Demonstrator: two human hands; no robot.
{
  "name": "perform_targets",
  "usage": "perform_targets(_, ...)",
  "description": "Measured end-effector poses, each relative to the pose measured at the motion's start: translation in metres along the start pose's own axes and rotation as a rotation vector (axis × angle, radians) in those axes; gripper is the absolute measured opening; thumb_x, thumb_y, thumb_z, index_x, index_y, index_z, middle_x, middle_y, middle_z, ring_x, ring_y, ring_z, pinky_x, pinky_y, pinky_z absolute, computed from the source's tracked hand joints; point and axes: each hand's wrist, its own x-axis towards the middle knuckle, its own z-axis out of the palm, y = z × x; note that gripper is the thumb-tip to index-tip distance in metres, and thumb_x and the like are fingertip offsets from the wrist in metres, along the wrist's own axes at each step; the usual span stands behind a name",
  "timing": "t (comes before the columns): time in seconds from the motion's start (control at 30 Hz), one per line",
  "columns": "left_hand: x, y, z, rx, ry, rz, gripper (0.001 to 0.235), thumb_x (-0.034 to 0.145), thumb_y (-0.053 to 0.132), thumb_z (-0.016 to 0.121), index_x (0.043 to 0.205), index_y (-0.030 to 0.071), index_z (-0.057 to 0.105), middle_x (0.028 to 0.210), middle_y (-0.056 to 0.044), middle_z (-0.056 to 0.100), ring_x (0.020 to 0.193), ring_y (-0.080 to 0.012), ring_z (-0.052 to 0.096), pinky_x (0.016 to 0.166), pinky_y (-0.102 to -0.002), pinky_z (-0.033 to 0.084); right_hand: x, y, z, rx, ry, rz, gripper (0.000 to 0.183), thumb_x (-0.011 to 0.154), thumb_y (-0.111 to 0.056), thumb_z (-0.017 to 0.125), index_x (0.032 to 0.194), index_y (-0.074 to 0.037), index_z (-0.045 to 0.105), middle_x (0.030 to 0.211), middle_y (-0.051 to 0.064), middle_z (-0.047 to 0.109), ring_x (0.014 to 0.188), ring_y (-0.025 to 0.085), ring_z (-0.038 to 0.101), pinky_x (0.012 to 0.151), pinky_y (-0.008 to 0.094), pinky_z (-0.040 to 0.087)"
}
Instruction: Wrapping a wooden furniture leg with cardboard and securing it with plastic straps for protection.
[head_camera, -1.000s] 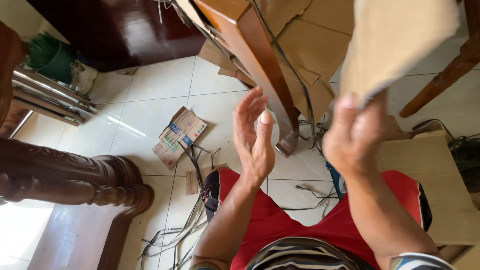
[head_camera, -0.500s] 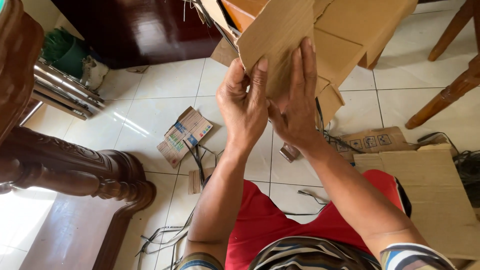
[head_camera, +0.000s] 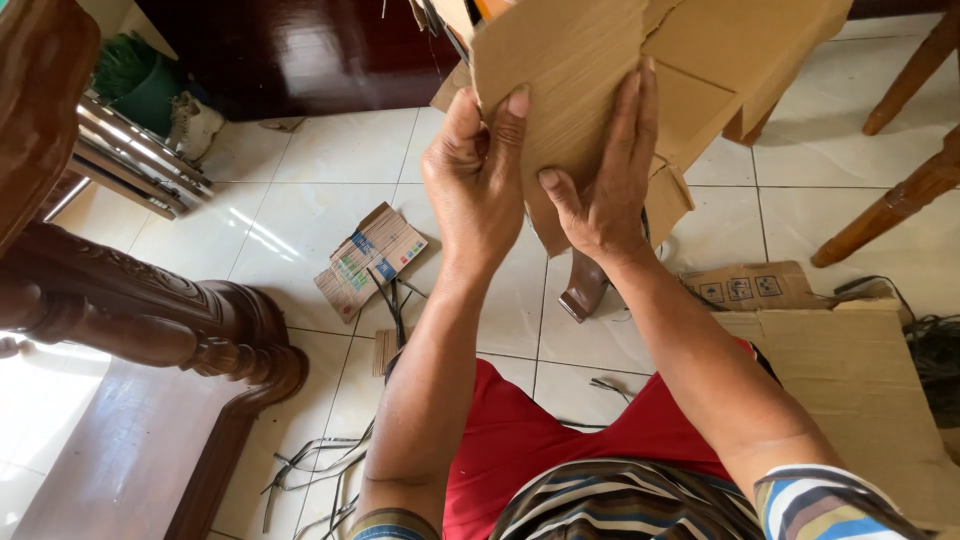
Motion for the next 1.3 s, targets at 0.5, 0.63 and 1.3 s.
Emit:
perform_targets(0.5, -0.015, -0.022, 0.02, 0.124, 0.051, -0.038, 0.024, 0.103, 0.023, 0.055, 0.084, 0.016, 0.042, 0.072, 0.009, 0.032, 0.068, -0.0087, 0.03, 0.06, -0.025, 0.033, -0.004, 0.001, 0.009, -0.081, 0.026, -0.015, 0.098, 0.105, -0.071, 0.029, 0.167, -0.002, -0.001, 0.174, 0.026, 0.005, 0.169, 0.044, 0.018, 0.146, 0.057, 0.026)
perform_targets(0.63, -0.014, -0.027, 0.021, 0.159, 0.048, -0.028, 0.022, 0.104, 0.023, 0.053, 0.086, 0.016, 0.041, 0.067, 0.009, 0.035, 0.063, -0.0089, 0.031, 0.055, -0.025, 0.034, -0.003, 0.009, 0.013, -0.16, 0.011, 0.016, 0.1, 0.104, -0.073, 0.028, 0.165, 0.001, 0.0, 0.173, 0.03, 0.012, 0.167, 0.047, 0.023, 0.142, 0.054, 0.026)
perform_targets(1.3, 0.048, -0.022, 0.008, 1.448, -0.59, 1.379, 0.044, 0.123, 0.026, 0.044, 0.153, 0.002, 0.065, 0.156, -0.023, 0.055, 0.152, -0.0398, 0.035, 0.134, -0.06, 0.01, 0.01, 0.022, 0.02, -0.385, 0.092, -0.217, 0.068, 0.107, -0.05, 0.041, 0.147, 0.003, 0.031, 0.151, 0.033, 0.034, 0.143, 0.05, 0.038, 0.122, 0.063, 0.034)
